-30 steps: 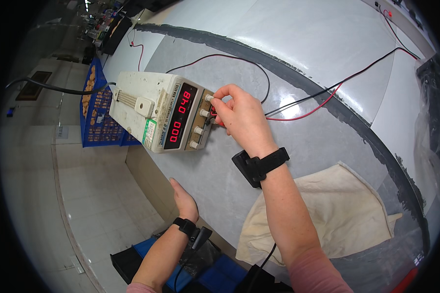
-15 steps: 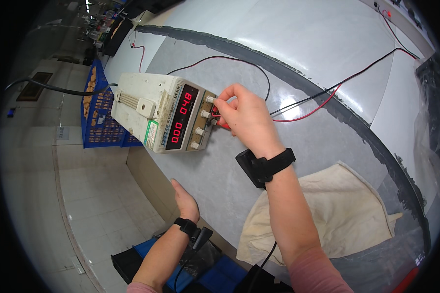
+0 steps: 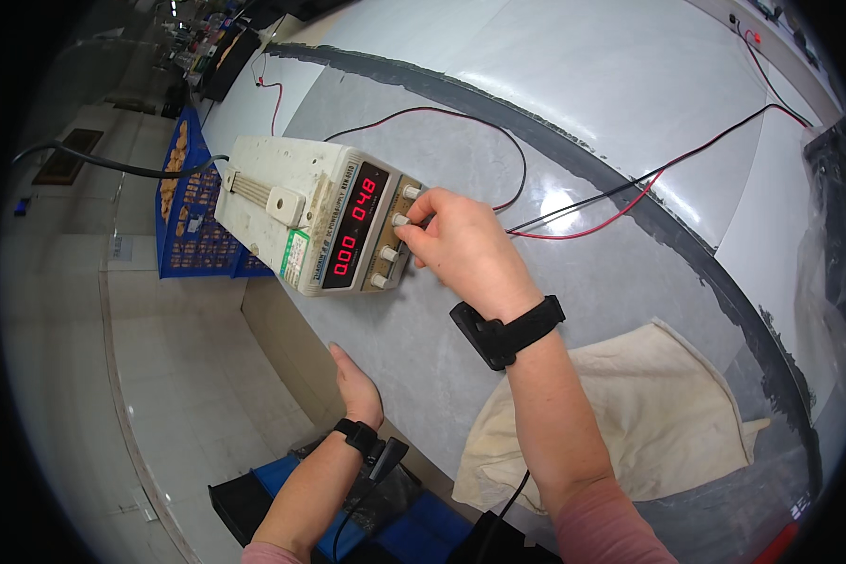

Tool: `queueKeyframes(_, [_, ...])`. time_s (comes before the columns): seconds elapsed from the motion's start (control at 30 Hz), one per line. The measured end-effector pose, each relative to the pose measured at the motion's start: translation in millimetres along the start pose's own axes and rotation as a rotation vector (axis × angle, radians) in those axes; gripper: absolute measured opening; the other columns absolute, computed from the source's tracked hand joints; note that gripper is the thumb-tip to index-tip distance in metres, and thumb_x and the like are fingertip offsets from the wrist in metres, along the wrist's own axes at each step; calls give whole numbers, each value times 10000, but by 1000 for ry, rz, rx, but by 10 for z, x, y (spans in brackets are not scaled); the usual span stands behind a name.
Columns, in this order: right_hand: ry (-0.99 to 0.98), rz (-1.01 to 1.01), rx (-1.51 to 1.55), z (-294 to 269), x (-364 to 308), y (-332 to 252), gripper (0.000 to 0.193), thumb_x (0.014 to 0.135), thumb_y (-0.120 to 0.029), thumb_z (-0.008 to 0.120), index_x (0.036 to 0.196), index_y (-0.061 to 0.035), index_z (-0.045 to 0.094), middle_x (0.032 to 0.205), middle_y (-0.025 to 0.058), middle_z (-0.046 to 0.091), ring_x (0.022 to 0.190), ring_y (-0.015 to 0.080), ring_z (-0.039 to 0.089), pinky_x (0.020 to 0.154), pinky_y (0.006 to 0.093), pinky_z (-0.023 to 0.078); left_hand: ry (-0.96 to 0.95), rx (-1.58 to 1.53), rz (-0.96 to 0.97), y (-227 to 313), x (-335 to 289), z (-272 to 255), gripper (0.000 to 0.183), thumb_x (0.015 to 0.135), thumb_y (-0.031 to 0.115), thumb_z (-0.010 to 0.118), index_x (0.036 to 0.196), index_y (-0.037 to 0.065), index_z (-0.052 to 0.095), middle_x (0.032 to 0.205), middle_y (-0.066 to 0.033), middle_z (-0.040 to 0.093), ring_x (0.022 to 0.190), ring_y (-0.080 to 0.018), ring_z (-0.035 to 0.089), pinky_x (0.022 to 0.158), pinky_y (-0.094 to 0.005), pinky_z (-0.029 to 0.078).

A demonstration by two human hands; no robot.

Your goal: Adjusting voltage and current settings on a laboratory power supply unit.

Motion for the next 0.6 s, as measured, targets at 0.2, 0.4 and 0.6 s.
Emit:
queueKeyframes(0.2, [34,20,16,-1,7,-24,166,870,-135,661,861,28,630,748,200,667,716,356,663,673,416,532,-17,-3,1,1,21,-21,907,985,657,277,1435,-129,333,1504,-204,386,1389,-281,364,1148,-322,254])
queueKeyframes(0.4, [51,25,18,-19,1,9,164,868,-132,663,854,27,628,743,201,666,712,362,663,664,419,532,-56,-44,15,-66,61,37,902,988,651,279,1441,-128,322,1513,-206,372,1398,-280,352,1150,-321,248])
queueKeyframes(0.6, [57,5,3,-22,6,-28,164,864,-127,663,835,30,627,742,206,664,718,367,661,668,422,533,-47,-47,26,-35,56,10,899,990,646,280,1454,-123,297,1537,-208,334,1419,-278,319,1161,-321,229])
Point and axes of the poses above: each hand's wrist, its own x-axis towards the middle knuckle, its own z-axis out of the palm, y = z × x, the point moved 9 cm from there along x, towards the middle knuckle
